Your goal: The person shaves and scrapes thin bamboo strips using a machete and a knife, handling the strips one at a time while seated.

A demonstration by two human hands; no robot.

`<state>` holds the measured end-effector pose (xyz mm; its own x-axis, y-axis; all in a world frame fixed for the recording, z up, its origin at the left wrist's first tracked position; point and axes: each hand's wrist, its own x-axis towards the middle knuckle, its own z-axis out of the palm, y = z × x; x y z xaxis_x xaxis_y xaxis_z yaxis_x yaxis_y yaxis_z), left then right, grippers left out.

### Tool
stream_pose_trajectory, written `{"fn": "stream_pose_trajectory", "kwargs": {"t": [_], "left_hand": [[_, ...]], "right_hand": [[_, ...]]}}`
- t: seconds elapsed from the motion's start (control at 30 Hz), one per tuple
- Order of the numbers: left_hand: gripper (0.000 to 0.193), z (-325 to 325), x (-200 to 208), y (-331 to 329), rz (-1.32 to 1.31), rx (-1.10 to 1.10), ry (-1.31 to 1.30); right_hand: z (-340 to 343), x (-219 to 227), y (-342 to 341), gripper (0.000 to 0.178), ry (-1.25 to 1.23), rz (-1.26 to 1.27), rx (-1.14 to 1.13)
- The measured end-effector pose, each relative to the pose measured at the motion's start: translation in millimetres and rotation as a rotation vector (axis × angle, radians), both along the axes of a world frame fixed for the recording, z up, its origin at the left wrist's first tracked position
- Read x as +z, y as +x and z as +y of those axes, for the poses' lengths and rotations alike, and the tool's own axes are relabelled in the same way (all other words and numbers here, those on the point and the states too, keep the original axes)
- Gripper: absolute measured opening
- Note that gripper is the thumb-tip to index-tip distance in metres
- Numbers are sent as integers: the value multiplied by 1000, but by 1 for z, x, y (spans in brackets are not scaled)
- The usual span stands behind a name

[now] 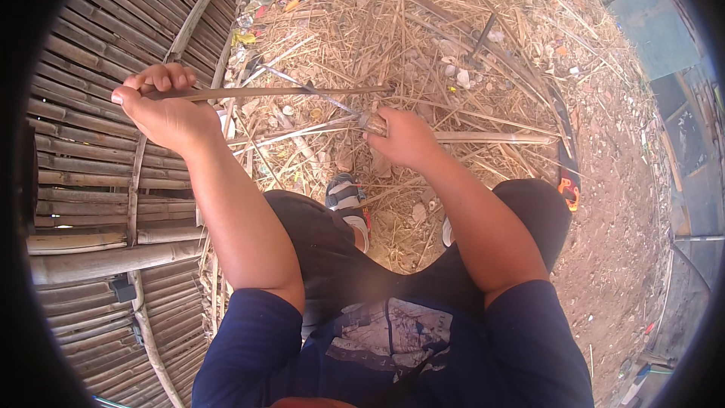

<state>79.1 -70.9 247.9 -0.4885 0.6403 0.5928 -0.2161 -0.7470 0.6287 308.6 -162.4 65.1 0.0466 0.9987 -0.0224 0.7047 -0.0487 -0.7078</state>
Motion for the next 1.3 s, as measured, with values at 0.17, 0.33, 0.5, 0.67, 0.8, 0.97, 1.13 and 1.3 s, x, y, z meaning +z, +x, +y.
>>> {"fn": "stream_pose_trajectory", "kwargs": {"t": [0.17, 0.33, 0.5, 0.67, 0.8, 0.97, 1.13, 1.3], "left_hand": [[44, 3, -6, 0, -28, 39, -34], [33, -2, -1, 4, -84, 167, -145], [36, 3, -12, 11, -12, 150, -215], [39, 1, -3, -3, -135, 130, -158], [41, 4, -2, -5, -138, 149, -147], [42, 2, -5, -3, -96, 118, -109], [41, -4, 0, 12, -50, 169, -184], [36, -3, -3, 9, -48, 161, -129]], "right_hand": [[0, 20, -8, 27, -52, 393, -83], [-12, 65, -28, 31, 310, 274, -124], [-15, -37, -39, 36, 48, -134, -76], [-2, -32, -45, 43, -63, -81, -144], [6, -27, -25, 37, -123, 261, -76], [-6, 30, -33, 33, 90, 399, -164], [-11, -1, -38, 35, 284, 12, -171], [-1, -34, -41, 43, -37, -104, -147]]}}
